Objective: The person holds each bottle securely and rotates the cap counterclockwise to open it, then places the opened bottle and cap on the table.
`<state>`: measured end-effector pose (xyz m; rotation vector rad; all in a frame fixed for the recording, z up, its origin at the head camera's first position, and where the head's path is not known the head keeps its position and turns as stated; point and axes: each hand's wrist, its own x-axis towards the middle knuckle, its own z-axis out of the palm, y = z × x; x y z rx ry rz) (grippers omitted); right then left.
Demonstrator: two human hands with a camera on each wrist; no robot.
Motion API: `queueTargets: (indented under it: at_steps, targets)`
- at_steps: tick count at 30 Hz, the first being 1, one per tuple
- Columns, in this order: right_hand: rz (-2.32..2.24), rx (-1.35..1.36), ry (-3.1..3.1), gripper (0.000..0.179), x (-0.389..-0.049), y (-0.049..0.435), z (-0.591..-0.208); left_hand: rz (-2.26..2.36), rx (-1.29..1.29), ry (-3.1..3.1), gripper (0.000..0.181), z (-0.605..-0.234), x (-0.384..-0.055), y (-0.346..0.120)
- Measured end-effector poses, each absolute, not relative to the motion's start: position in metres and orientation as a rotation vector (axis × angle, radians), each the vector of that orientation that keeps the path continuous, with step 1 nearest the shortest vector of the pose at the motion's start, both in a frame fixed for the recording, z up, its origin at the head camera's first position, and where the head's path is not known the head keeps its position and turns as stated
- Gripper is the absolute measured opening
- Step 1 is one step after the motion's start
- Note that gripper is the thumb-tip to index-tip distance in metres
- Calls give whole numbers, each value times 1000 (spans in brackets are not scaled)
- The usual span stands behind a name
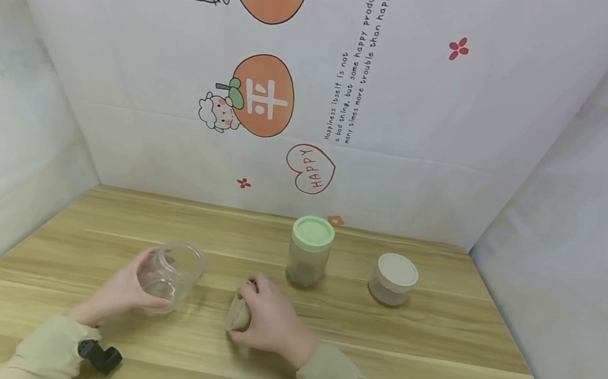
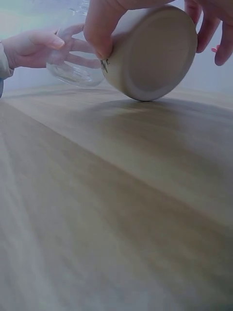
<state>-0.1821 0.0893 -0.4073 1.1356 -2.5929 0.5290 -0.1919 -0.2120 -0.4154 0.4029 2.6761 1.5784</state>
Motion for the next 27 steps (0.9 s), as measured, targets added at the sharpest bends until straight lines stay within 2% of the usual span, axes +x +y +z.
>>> queueTargets:
  at_steps: [15,27]
  targets:
    - [459,1045,-2764,61,-183,74,-413,1550,396,2726,106,-415,-187,-220]
    - [459,1043,-2883,58,-182,54,-413,1587,370,2737,104,-416,-187,-226]
